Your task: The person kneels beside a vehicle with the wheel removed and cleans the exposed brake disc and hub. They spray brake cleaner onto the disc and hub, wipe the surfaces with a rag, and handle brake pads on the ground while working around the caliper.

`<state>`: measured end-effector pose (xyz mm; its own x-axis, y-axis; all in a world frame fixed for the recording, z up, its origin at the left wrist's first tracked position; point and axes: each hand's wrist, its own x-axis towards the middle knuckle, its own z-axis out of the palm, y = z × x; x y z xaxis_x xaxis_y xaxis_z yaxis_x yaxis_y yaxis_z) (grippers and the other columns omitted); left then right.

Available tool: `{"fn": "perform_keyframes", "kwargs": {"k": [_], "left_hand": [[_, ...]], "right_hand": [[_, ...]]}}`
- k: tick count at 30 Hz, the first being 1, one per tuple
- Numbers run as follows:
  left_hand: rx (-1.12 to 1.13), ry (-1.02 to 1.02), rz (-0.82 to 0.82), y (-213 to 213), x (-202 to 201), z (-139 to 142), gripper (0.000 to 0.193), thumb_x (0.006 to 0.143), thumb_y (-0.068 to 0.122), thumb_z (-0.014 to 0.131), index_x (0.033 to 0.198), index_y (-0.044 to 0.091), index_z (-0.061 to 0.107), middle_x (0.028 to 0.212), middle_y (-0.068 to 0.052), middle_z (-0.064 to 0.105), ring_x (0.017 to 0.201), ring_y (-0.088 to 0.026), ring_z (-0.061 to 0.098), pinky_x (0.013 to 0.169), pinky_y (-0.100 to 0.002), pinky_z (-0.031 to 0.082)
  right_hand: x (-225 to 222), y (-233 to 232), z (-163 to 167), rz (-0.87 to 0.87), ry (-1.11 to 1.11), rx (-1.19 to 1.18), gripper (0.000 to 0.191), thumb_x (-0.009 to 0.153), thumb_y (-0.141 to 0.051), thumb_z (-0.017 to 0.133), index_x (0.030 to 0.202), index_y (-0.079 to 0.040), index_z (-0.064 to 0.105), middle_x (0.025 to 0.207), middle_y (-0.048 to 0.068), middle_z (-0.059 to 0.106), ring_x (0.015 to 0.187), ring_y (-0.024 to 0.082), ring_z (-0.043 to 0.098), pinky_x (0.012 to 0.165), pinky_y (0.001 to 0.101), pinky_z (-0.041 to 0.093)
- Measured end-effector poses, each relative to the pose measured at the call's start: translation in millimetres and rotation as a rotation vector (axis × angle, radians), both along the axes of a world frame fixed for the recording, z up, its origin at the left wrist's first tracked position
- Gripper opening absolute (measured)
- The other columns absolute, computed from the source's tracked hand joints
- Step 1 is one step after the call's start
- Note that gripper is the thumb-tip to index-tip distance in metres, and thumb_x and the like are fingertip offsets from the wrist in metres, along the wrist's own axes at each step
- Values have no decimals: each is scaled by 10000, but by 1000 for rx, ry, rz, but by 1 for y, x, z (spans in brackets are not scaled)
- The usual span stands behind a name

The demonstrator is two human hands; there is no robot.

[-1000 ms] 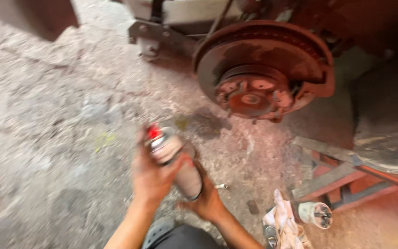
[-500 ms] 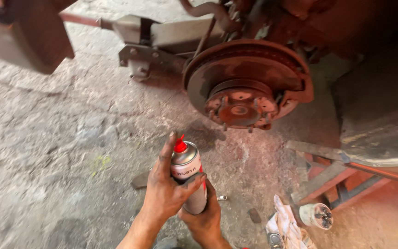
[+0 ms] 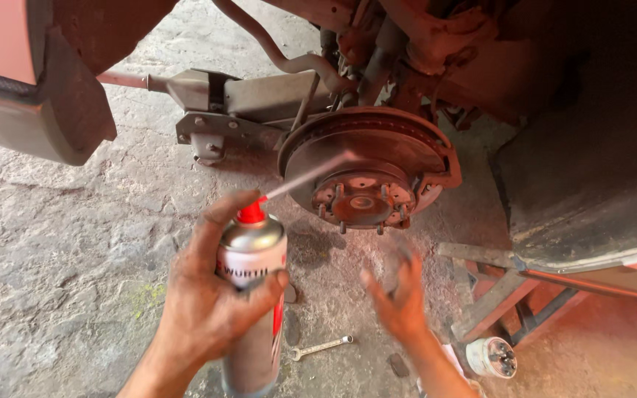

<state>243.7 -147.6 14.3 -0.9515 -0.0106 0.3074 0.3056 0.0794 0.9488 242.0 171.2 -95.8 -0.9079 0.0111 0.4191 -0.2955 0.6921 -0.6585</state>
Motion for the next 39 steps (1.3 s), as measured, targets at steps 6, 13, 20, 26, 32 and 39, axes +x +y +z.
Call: {"fn": "perform_keyframes", "kwargs": {"k": [6,13,20,26,32,39], "left_hand": [[-170,200,-132,-3,8,66,810,702,212,826,1439,137,500,1155,-134,731,1017,-253,739,845,-370,606],[-400,173,-220,-9,4,130,903,725,325,835,1541,289,449,1125,-129,703,1016,-329,718,875,-451,585],[-257,-136,-62,-81,15,94,878,727,265,829,1537,286,489,1105,-48,721,994,-222,710,821,-391,596],[-63,-170,88,-112,29,12,842,745,215,853,1517,167,522,1131,-82,721,1004,-193,732,873,-363,578],[133,-98,83,-106,28,24,835,736,171,809,1507,95,497,1133,-87,713,1017,-160,704,906,-329,585],[256,-67,-241,-50,24,57,798,734,88,777,1484,117,505,1053,-58,723,935,-131,755,830,-313,628]], "right_hand": [[-110,13,104,-81,559,546,517,910,-215,818,1342,-12,621,1352,190,600,1184,411,572,1020,481,487],[-163,20,138,124,560,725,414,830,-48,797,1232,-87,704,1273,111,631,1169,379,596,1066,479,513],[-110,-10,110,176,705,753,383,887,-29,775,1249,-60,651,1350,137,623,1277,356,582,1098,466,495],[-116,-28,107,615,411,750,401,745,-148,844,1121,-73,726,1249,105,680,1083,295,653,931,436,537],[-119,-8,91,639,440,679,379,727,-109,824,1089,-58,725,1151,119,664,1053,319,667,923,452,550],[-102,28,48,400,394,424,340,749,-65,780,1079,-41,703,1146,154,636,1090,300,667,934,389,566]]}}
